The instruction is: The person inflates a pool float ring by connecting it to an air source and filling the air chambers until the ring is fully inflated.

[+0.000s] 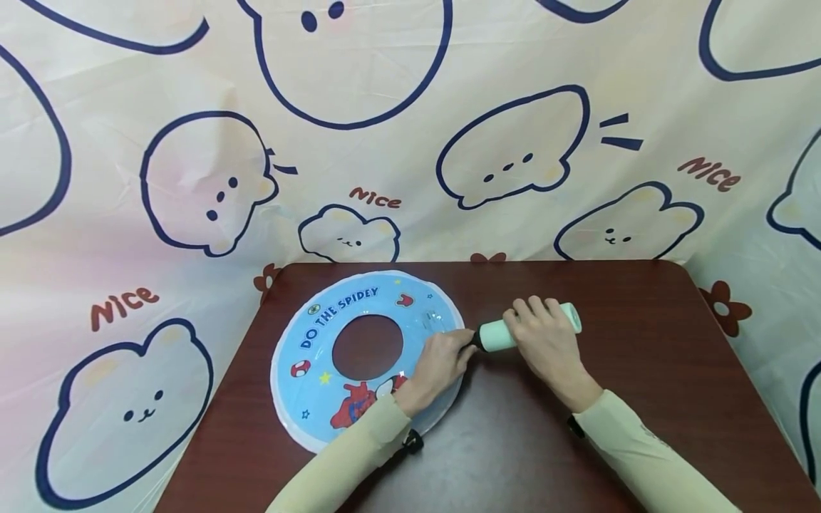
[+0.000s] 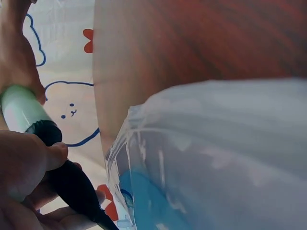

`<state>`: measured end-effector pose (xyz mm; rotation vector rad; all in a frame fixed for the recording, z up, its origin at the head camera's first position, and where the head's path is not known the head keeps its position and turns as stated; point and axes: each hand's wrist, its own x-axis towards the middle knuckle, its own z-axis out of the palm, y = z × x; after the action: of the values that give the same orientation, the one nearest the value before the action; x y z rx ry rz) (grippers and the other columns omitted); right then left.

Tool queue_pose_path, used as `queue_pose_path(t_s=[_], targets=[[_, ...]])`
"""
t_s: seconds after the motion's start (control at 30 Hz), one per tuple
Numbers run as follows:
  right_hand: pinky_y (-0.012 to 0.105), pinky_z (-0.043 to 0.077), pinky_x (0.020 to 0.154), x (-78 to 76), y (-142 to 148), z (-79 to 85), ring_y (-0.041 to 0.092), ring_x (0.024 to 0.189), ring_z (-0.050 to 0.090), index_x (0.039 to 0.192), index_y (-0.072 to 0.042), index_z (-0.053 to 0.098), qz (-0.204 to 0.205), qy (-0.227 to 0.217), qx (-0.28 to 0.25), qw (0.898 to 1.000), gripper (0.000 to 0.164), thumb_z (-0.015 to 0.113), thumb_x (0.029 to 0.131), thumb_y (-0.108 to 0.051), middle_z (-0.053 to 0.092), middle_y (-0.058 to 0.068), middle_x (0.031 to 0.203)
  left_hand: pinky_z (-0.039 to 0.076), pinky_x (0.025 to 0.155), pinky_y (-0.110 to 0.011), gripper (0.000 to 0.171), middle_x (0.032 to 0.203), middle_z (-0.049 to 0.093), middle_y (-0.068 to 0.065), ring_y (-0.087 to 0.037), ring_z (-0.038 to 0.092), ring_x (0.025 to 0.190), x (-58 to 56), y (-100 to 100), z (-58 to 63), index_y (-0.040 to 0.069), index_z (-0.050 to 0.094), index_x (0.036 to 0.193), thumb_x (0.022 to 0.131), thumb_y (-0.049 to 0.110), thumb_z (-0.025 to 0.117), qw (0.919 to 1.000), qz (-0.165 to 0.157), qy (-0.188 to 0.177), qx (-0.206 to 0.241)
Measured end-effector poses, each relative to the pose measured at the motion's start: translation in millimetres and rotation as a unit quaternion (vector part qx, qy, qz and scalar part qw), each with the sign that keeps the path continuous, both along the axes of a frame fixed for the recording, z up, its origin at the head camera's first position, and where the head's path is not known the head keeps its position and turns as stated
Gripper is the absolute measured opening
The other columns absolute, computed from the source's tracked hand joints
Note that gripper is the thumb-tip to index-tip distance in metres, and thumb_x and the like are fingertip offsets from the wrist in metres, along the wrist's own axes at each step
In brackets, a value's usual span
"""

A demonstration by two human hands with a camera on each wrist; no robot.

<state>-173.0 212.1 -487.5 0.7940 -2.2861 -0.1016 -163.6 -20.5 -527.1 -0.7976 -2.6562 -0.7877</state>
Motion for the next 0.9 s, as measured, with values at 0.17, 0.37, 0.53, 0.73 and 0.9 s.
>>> queue_pose_path(t_s=[0.17,0.37,0.53,0.73,0.9], targets=[[0.05,0.054,0.075,-2.9,-4.6,-4.7,0.036,0.084,0.064,0.097,-0.005,0.072,-0.006,-0.006,0.004,1.0,0.031,0.088,0.072,0.002,0.07,0.016,0.094,0.056,0.074,-0.017,0.006,0.09,0.077,0.004,-0.006,0.065,0.076,-0.7,1.6,0.7,0.016,0.072,0.097,0.103,0.018,0.073,0.9998,0.01,0.001,-0.016],[0.053,0.054,0.078,-4.1,6.5,-2.8,0.035,0.089,0.064,0.103,-0.008,0.075,-0.002,-0.035,-0.001,0.999,0.041,0.091,0.068,0.002,0.072,0.014,0.099,0.053,0.071,-0.013,0.008,0.089,0.075,0.006,-0.002,0.061,0.073,-2.0,2.4,1.4,0.018,0.072,0.096,0.104,0.019,0.072,0.9998,0.006,-0.017,-0.005],[0.053,0.055,0.078,-3.4,22.4,10.5,0.037,0.091,0.064,0.105,-0.008,0.074,0.007,-0.03,0.002,1.0,0.046,0.092,0.065,0.004,0.071,0.014,0.1,0.046,0.066,-0.01,0.014,0.081,0.068,0.008,-0.002,0.057,0.07,-1.0,1.1,2.2,0.016,0.07,0.092,0.106,0.019,0.068,0.9997,-0.003,-0.021,0.016],[0.051,0.055,0.076,-2.5,38.2,27.1,0.037,0.09,0.065,0.105,-0.008,0.072,0.019,-0.005,0.012,1.0,0.05,0.092,0.061,0.005,0.071,0.015,0.1,0.045,0.066,-0.008,0.015,0.078,0.065,0.009,-0.003,0.056,0.07,-1.7,-2.8,6.2,0.015,0.073,0.094,0.107,0.02,0.067,0.999,-0.003,-0.033,0.031],[0.052,0.054,0.077,2.1,54.6,35.2,0.039,0.09,0.065,0.106,-0.008,0.071,0.017,0.002,0.009,1.0,0.056,0.095,0.057,0.005,0.07,0.016,0.099,0.046,0.067,-0.007,0.013,0.082,0.071,0.007,-0.002,0.058,0.071,-1.5,-3.1,4.3,0.015,0.076,0.097,0.106,0.02,0.069,0.9989,-0.005,-0.035,0.031]])
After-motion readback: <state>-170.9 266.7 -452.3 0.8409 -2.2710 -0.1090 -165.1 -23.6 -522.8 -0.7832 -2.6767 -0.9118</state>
